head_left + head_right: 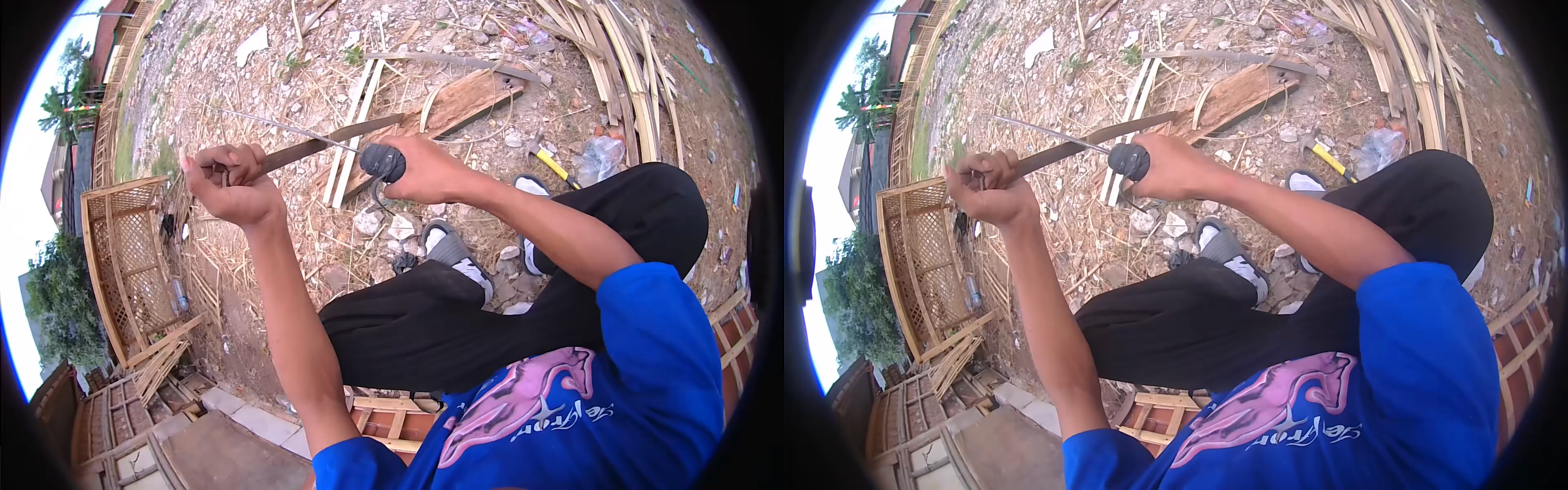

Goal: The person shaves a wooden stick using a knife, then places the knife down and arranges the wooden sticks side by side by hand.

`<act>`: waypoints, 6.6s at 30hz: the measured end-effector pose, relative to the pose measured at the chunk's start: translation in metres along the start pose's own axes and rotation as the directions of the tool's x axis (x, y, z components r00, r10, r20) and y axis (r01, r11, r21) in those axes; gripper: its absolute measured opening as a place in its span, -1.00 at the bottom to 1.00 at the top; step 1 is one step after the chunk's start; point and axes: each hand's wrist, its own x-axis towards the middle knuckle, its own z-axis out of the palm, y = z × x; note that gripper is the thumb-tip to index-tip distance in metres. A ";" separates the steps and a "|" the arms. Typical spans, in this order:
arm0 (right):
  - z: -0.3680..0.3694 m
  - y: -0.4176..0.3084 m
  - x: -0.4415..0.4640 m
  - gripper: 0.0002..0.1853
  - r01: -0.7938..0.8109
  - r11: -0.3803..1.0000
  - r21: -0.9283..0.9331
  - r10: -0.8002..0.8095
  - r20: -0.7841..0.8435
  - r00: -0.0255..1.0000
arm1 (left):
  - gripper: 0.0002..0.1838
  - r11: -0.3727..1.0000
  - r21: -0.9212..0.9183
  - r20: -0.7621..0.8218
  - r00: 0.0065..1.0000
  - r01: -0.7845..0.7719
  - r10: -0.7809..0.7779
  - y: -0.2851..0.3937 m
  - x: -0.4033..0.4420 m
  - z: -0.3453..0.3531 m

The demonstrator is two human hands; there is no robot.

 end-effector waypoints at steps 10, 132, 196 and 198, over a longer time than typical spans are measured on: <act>-0.009 0.038 -0.003 -0.56 -0.033 0.999 -0.010 0.032 -0.060 0.998 | -0.39 0.997 0.081 0.031 0.999 -0.019 0.017 0.000 -0.007 0.009; -0.025 0.106 0.021 -0.26 -0.106 0.990 -0.094 0.131 0.312 0.941 | -0.49 0.478 0.839 0.099 0.793 0.259 -0.602 -0.214 -0.007 0.095; -0.212 0.225 -0.024 -0.59 -0.093 0.859 -0.504 -0.133 -0.395 0.909 | -0.61 0.319 0.939 0.080 0.827 0.125 -0.557 -0.217 -0.144 -0.111; -0.199 0.246 -0.039 -0.59 -0.118 0.875 -0.470 -0.074 -0.371 0.926 | -0.58 0.342 0.933 0.104 0.831 0.108 -0.546 -0.225 -0.164 -0.121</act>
